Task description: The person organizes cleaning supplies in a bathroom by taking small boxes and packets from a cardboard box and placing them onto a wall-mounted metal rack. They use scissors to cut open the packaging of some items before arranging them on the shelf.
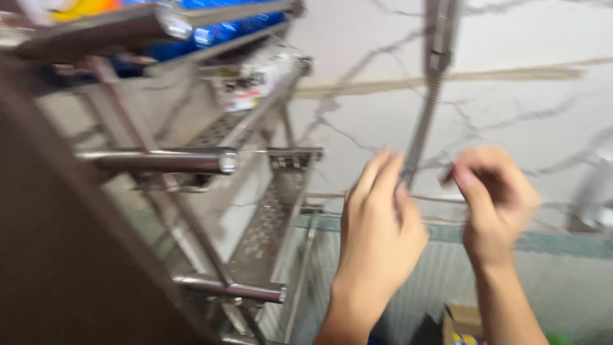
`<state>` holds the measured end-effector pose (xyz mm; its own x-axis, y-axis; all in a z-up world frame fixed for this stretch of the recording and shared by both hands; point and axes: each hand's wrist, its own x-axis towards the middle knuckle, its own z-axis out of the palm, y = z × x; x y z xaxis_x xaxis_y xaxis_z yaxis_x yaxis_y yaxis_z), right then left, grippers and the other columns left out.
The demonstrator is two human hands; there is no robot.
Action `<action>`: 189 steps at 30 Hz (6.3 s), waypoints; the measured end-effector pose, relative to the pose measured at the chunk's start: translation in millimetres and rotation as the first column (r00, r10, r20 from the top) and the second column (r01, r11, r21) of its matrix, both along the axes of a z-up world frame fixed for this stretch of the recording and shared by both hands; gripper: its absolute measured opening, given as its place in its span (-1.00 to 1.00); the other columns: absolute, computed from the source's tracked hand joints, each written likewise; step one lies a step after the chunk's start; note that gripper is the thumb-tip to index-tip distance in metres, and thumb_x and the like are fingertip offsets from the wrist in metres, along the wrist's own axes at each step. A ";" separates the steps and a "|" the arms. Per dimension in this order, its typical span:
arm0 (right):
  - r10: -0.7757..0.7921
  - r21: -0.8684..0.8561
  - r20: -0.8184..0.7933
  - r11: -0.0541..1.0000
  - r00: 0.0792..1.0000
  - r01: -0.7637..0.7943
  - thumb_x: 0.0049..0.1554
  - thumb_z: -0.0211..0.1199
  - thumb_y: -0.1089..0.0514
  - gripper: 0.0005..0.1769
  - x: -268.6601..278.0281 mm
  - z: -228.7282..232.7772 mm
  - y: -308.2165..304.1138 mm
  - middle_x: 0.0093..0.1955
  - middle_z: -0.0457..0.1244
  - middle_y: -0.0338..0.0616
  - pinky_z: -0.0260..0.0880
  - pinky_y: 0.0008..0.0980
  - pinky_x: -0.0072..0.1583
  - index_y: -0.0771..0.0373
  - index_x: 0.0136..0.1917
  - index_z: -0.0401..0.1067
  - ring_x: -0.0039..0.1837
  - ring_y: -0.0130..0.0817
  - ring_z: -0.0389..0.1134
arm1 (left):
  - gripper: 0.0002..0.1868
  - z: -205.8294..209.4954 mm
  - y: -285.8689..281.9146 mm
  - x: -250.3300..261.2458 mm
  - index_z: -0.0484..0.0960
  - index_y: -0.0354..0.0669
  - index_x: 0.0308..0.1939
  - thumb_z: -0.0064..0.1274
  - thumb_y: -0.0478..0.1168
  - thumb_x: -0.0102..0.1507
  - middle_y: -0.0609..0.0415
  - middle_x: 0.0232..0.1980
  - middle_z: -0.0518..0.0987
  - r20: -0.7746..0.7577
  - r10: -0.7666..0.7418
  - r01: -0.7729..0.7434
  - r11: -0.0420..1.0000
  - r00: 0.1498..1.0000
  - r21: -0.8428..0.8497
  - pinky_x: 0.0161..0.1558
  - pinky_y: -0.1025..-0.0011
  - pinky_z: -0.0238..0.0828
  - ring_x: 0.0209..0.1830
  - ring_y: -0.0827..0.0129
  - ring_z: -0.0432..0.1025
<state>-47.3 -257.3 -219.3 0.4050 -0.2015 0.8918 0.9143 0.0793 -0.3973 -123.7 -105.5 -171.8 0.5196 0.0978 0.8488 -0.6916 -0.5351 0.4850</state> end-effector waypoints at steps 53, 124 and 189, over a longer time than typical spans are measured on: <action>-0.872 -0.616 -0.486 0.291 0.062 -0.732 -0.10 0.39 -0.27 -0.41 -147.8 -647.3 -165.3 0.16 0.38 -0.01 0.42 -0.13 0.23 0.15 0.07 0.58 0.21 -0.05 0.42 | -0.36 -810.8 -257.7 4.4 0.46 -0.19 0.36 -0.13 0.21 0.42 -0.23 0.47 0.31 -0.837 0.547 0.841 0.463 -0.024 0.278 0.39 0.06 0.19 0.47 -0.03 0.23; 0.377 0.102 -0.843 0.813 0.384 -0.574 0.08 0.39 0.25 -0.33 -15.8 -200.3 -16.5 -0.28 0.38 0.03 0.12 -0.39 -0.47 0.23 0.43 0.29 -0.49 -0.39 0.23 | -0.48 -277.0 43.2 -23.4 0.60 -0.48 0.16 0.28 -0.29 0.15 -0.14 -0.01 0.76 -0.314 -0.595 0.260 0.683 0.740 -0.683 0.10 0.38 0.57 0.01 0.34 0.65; -0.320 -0.323 -0.245 0.917 0.915 0.234 -0.29 0.67 -0.25 -0.33 262.9 180.7 242.3 -0.26 0.41 0.04 0.45 -0.24 -0.03 0.37 -0.25 0.55 -0.18 -0.20 0.48 | -0.36 3.2 73.6 40.2 0.38 -0.29 0.26 0.14 -0.60 0.11 -0.03 0.01 0.60 0.114 -0.340 0.317 0.633 0.934 -0.706 -0.03 0.47 0.50 -0.08 0.46 0.50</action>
<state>215.6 -15.0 -38.6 0.6160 -0.1020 0.7811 0.7250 -0.3145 -0.6128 -83.5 -31.9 -168.5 0.6588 0.4755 0.5830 -0.7335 0.2338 0.6383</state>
